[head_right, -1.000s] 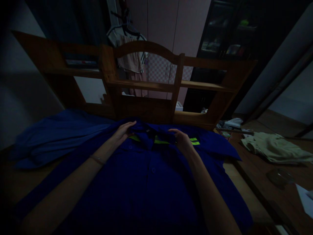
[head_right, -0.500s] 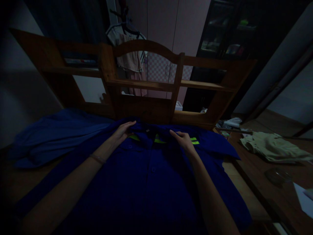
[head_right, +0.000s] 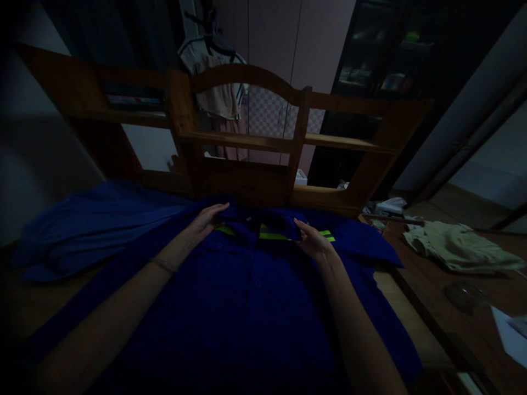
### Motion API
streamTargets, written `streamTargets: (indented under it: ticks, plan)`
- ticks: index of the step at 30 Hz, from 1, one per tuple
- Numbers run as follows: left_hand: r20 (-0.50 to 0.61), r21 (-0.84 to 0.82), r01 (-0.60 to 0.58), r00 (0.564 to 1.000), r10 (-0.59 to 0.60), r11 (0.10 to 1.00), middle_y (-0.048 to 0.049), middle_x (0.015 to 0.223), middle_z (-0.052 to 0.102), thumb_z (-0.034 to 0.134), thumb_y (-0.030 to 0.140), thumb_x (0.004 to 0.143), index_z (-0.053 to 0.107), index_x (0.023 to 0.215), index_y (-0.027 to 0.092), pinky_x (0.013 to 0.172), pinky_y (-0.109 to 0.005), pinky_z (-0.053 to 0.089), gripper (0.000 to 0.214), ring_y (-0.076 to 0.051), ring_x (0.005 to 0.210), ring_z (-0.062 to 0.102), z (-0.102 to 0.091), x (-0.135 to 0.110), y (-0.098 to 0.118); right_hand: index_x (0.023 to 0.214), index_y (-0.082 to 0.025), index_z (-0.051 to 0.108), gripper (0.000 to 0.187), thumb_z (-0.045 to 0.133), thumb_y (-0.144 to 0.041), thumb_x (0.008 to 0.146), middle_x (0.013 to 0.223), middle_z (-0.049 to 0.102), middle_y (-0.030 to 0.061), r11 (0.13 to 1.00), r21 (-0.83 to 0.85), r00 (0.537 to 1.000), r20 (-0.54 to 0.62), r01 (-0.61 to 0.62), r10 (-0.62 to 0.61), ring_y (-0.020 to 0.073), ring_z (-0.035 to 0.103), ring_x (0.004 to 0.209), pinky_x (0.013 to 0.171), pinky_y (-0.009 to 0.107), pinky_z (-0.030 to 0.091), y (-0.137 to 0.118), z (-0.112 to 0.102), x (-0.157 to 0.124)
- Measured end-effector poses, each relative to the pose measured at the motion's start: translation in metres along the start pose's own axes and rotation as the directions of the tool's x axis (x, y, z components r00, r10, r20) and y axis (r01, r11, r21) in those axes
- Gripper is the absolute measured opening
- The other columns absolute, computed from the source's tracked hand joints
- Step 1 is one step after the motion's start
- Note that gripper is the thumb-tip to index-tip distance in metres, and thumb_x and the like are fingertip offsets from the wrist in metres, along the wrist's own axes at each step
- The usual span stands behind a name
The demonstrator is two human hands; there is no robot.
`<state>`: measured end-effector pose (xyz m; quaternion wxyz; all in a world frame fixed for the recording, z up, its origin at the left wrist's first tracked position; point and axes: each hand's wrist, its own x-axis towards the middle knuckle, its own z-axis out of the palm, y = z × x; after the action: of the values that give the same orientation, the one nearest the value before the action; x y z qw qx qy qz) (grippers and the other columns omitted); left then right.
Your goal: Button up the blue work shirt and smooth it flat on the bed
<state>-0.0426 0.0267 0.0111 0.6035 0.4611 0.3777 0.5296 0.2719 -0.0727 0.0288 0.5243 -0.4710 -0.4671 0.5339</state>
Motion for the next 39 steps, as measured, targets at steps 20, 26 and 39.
streamTargets:
  ticks: [20, 26, 39]
  plan:
    - [-0.004, 0.013, -0.009, 1.000, 0.009, 1.000, -0.0035, 0.080, 0.066, 0.078, 0.042, 0.058, 0.066, 0.081, 0.017, 0.049, -0.021, 0.044, 0.036, -0.014, 0.066, 0.060, -0.001, -0.001, -0.001, 0.083, -0.017, 0.067, 0.034, 0.084, -0.024, 0.055, 0.061, 0.059, -0.0039, 0.997, -0.073, 0.981, -0.191, 0.016, -0.030, 0.0029, 0.035, 0.038, 0.034, 0.018, 0.023, -0.013, -0.020, -0.004]
    - [-0.037, 0.029, -0.020, 0.999, 0.021, 0.999, -0.0037, 0.082, 0.067, 0.079, 0.042, 0.056, 0.067, 0.081, 0.018, 0.051, -0.022, 0.045, 0.036, -0.015, 0.068, 0.062, 0.000, -0.004, 0.001, 0.085, -0.015, 0.065, 0.032, 0.080, -0.013, 0.056, 0.074, 0.064, 0.0032, 0.999, -0.039, 0.994, -0.104, -0.026, 0.022, 0.0100, 0.056, 0.052, 0.045, 0.021, 0.047, -0.013, -0.026, -0.008]
    - [-0.025, 0.035, -0.013, 1.000, 0.014, 0.999, -0.0051, 0.082, 0.068, 0.079, 0.042, 0.057, 0.069, 0.081, 0.017, 0.050, -0.022, 0.043, 0.036, -0.015, 0.066, 0.060, 0.000, -0.003, 0.000, 0.070, -0.016, 0.066, 0.021, 0.076, -0.034, 0.067, 0.078, 0.061, 0.0016, 0.991, -0.124, 0.995, 0.080, -0.042, 0.052, 0.0153, 0.060, 0.081, 0.077, 0.027, 0.053, -0.007, -0.008, -0.007]
